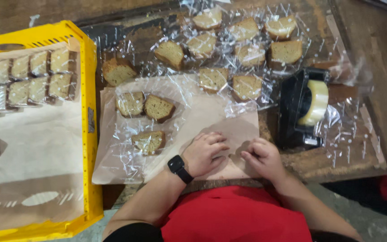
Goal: The person wraps slices of cake in plastic film, secures the film with pieces of tape from a dispenser, and places the wrapped slices into a yellow crate. They handle the cake slices individually by hand.
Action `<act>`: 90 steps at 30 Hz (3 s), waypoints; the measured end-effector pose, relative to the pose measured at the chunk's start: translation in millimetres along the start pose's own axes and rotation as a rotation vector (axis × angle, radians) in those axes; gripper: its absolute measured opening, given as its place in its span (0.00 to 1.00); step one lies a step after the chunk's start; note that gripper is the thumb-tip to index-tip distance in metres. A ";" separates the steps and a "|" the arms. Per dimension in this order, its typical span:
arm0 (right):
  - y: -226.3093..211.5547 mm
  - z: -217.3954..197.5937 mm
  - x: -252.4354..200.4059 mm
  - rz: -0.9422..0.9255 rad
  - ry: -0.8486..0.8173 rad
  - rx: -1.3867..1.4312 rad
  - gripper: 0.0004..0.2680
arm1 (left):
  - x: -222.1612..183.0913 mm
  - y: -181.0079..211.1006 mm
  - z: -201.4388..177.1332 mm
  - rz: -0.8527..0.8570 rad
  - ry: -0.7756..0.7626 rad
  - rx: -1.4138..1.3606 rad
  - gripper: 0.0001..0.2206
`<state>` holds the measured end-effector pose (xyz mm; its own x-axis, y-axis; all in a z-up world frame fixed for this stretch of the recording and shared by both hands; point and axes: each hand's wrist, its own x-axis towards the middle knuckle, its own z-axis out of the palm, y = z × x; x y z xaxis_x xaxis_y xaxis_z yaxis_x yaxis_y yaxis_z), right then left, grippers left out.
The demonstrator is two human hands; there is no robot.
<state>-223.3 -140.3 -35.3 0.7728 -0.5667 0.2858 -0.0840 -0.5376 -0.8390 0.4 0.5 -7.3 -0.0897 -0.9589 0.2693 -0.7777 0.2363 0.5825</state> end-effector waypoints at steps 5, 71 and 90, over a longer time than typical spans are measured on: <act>-3.1 -1.0 2.1 -0.014 -0.036 0.047 0.06 | 1.4 -0.2 -1.1 -0.011 0.000 -0.009 0.14; -47.1 24.8 17.1 -0.300 -0.017 -0.892 0.07 | -19.4 -11.9 25.5 -0.078 0.269 0.029 0.28; -2.0 10.4 -24.9 0.213 0.300 -0.084 0.28 | -21.1 -0.5 4.5 -0.285 0.169 -0.196 0.39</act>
<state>-235.8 -118.6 -45.5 0.5147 -0.8224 0.2423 -0.2842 -0.4303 -0.8568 -0.1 19.9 -16.8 0.2297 -0.9548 0.1888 -0.6216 0.0054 0.7833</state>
